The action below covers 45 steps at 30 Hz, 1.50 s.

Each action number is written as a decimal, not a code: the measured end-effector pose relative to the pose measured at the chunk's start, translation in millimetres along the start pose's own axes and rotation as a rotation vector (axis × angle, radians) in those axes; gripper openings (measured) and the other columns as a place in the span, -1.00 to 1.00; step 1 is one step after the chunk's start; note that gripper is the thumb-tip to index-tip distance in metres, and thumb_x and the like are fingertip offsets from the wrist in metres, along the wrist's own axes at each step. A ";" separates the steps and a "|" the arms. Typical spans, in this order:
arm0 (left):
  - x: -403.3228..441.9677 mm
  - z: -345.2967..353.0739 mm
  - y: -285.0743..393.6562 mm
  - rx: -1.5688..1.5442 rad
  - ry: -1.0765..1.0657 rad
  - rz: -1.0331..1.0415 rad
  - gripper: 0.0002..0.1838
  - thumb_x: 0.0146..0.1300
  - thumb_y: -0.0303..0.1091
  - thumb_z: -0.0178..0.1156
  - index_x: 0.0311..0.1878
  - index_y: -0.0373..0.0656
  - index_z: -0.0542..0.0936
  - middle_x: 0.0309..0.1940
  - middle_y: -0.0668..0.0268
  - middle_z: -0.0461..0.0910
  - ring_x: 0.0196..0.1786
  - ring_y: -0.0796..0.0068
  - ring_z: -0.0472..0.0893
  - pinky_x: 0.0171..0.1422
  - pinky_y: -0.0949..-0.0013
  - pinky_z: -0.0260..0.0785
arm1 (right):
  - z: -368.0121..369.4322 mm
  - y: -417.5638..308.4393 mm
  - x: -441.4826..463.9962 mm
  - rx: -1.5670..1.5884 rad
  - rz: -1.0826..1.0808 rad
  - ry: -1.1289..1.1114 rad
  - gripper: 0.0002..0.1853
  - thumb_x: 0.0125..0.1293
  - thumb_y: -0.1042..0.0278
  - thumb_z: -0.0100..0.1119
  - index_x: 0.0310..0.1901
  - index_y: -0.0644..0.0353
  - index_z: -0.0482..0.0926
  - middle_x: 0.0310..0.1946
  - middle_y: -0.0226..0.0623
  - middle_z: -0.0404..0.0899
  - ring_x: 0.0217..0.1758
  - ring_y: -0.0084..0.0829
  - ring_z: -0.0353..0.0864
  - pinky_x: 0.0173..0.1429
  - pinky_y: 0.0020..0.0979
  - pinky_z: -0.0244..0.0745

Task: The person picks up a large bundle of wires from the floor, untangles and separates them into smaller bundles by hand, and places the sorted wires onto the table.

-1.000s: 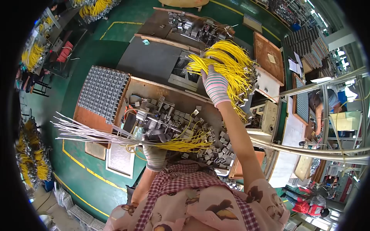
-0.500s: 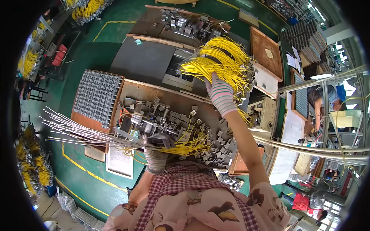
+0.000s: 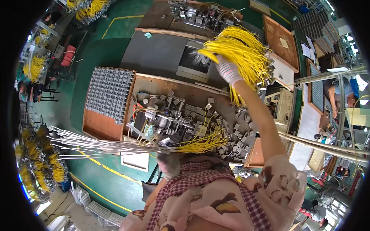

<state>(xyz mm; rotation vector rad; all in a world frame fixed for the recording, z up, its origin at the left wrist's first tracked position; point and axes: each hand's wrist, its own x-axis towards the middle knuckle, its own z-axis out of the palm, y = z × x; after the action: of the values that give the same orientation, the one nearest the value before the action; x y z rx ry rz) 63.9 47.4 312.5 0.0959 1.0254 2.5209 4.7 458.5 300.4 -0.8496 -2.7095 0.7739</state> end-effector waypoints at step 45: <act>238.5 12.0 -24.5 1.117 -0.133 0.686 -0.71 0.03 -0.18 0.36 -0.55 -0.21 0.59 -0.68 0.35 0.54 -0.61 0.53 0.46 -0.45 0.46 0.35 | -77.7 -156.9 -270.0 0.461 0.018 0.124 -0.60 -0.02 0.29 0.41 -0.16 0.24 0.50 -0.44 -0.42 0.56 -0.43 -0.58 0.48 -0.26 -0.50 0.44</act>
<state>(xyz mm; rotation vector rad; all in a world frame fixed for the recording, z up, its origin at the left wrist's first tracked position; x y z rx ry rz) -142.3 166.7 282.8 1.0504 2.5111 2.0052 176.2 225.7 441.7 -0.7783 -2.2777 1.2375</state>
